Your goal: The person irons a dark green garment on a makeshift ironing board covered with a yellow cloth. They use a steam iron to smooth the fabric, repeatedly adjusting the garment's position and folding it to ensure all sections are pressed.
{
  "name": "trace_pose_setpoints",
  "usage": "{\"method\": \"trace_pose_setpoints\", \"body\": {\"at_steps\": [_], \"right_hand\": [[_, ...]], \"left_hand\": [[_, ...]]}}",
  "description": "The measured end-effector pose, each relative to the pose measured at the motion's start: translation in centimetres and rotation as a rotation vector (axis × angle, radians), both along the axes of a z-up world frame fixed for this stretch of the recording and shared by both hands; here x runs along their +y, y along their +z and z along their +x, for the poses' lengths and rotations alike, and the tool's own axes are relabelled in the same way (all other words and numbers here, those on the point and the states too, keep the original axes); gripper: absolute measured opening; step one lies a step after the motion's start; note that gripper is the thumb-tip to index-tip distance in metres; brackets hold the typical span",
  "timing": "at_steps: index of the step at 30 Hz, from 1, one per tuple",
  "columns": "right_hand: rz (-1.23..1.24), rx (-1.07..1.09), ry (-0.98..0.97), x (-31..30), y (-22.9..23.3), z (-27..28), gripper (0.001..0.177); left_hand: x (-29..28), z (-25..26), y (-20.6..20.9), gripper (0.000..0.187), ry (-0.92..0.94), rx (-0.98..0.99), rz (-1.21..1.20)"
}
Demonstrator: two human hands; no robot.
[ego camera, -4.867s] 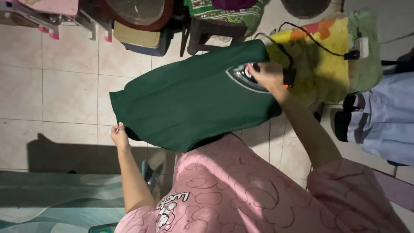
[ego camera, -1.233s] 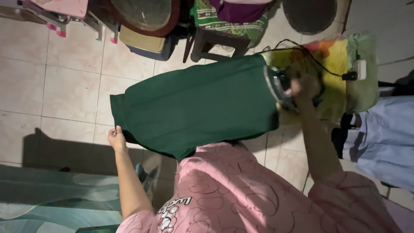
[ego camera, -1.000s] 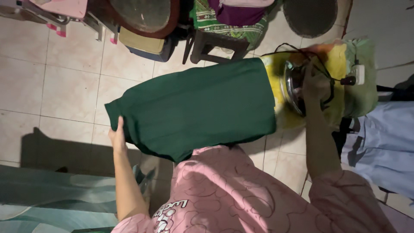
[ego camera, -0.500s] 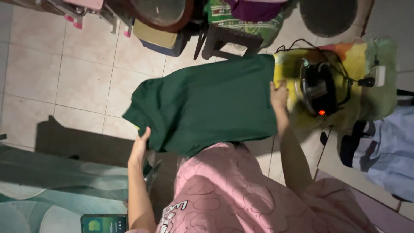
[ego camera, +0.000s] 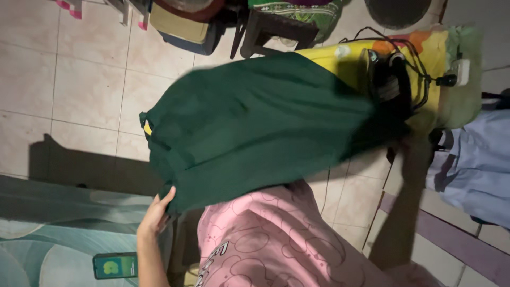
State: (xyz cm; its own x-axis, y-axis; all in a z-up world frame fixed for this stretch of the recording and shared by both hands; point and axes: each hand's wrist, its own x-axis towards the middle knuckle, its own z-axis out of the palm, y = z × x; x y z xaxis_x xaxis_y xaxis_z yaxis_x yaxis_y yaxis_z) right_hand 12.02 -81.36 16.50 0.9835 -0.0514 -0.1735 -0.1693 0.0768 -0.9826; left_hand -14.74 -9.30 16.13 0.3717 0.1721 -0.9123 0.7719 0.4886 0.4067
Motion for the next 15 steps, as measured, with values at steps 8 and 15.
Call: {"method": "trace_pose_setpoints", "body": {"at_steps": [8, 15], "right_hand": [[-1.046, 0.383, 0.230, 2.2, -4.9, -6.2, 0.023], [-0.916, -0.027, 0.045, 12.5, -13.8, 6.8, 0.038]], "left_hand": [[0.4, 0.2, -2.5, 0.051, 0.296, -0.050, 0.059], [4.9, 3.8, -7.5, 0.053, 0.283, -0.365, 0.210]]}}
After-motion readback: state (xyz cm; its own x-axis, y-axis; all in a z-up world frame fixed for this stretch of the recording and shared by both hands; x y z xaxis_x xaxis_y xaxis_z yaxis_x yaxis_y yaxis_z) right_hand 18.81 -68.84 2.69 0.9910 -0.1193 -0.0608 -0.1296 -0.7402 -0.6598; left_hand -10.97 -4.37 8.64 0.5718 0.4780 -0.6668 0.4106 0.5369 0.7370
